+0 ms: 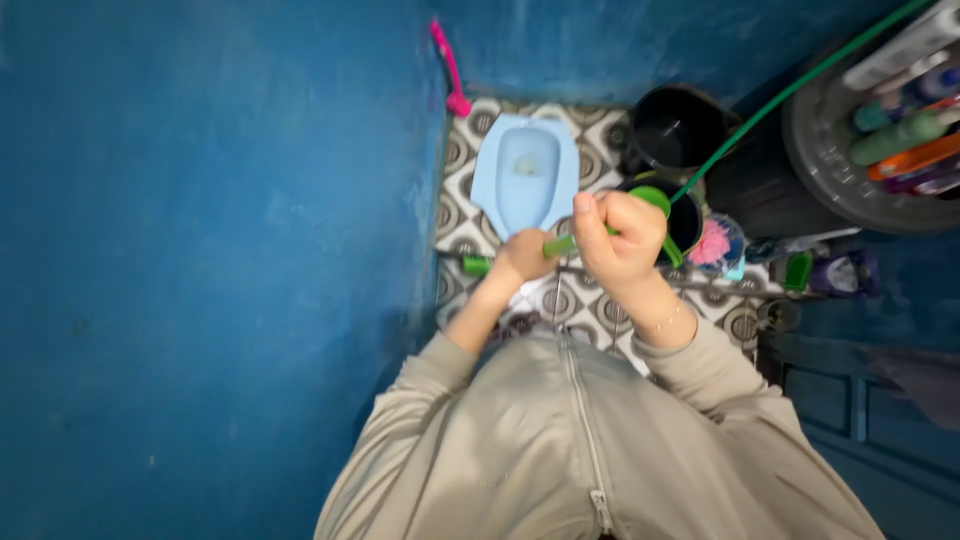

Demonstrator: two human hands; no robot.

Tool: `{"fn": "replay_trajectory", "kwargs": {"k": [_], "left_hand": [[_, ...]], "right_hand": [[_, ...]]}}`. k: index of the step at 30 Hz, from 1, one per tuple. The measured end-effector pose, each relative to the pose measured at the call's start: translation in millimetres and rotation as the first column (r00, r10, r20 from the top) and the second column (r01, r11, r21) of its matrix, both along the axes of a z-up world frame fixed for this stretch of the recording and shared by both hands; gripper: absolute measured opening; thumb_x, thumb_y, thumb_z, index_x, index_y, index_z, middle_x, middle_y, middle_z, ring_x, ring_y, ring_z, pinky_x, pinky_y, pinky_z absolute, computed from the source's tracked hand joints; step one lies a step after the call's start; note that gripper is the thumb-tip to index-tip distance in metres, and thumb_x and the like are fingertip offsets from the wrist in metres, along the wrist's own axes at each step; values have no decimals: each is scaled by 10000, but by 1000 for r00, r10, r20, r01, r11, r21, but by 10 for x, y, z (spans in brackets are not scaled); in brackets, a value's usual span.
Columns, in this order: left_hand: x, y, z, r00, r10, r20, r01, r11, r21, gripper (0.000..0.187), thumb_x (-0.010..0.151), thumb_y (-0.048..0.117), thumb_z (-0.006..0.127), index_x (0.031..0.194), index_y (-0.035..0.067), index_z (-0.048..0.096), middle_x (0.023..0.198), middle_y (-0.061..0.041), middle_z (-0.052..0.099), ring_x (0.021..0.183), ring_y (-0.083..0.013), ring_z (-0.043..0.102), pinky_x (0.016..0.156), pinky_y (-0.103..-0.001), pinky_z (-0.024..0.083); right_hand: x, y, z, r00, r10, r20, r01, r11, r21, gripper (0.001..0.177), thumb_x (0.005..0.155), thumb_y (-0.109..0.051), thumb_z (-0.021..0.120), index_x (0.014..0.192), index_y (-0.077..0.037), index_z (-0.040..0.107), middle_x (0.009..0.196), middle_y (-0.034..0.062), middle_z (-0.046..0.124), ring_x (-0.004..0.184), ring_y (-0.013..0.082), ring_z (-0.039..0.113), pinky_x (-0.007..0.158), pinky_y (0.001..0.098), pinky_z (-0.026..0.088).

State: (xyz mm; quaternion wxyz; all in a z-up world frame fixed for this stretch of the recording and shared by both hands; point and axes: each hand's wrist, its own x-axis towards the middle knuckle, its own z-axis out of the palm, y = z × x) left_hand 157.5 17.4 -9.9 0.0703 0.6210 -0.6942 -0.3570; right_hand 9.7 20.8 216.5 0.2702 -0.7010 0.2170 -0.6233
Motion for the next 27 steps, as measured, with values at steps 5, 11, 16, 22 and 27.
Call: {"fn": "replay_trajectory", "kwargs": {"k": [5, 11, 16, 22, 27], "left_hand": [[320, 105, -369, 996, 83, 35, -78, 988, -131, 307, 795, 428, 667, 884, 144, 742, 922, -129, 751, 994, -363, 734, 879, -475, 601], [127, 132, -133, 988, 153, 26, -147, 978, -150, 237, 792, 426, 659, 825, 202, 731, 828, -57, 741, 912, -325, 751, 826, -454, 620], [-336, 54, -12, 998, 54, 10, -51, 971, -236, 217, 772, 404, 688, 814, 194, 725, 793, -73, 731, 876, -340, 755, 795, -470, 629], [-1085, 9, 0, 977, -120, -175, 10, 848, -530, 153, 817, 224, 706, 724, 107, 739, 717, -80, 728, 598, -268, 681, 589, -374, 580], [-1577, -73, 11, 929, -249, -272, 127, 909, -397, 121, 804, 235, 700, 726, 144, 705, 769, -19, 722, 701, -183, 681, 673, -325, 569]], "right_hand": [[189, 88, -96, 999, 33, 26, -33, 999, -1, 548, 1067, 59, 659, 583, -68, 436, 495, 113, 445, 414, 286, 343, 424, 373, 316], [6, 90, -202, 996, 60, 70, -60, 998, -1, 568, 1056, 136, 648, 575, -59, 416, 473, 106, 468, 401, 274, 382, 434, 385, 347], [-438, 149, -226, 989, 68, 128, -73, 997, 29, 596, 1116, 173, 535, 597, -67, 367, 468, 87, 496, 412, 218, 479, 459, 342, 378], [-925, 344, -61, 982, -186, -7, 182, 952, 247, 514, 1247, -22, 549, 820, -67, 266, 665, 104, 415, 554, 205, 446, 558, 376, 445], [-1167, 355, -28, 955, -283, -90, 295, 942, 162, 583, 1269, -55, 594, 790, -43, 261, 639, 124, 388, 537, 215, 399, 566, 391, 402]]}}
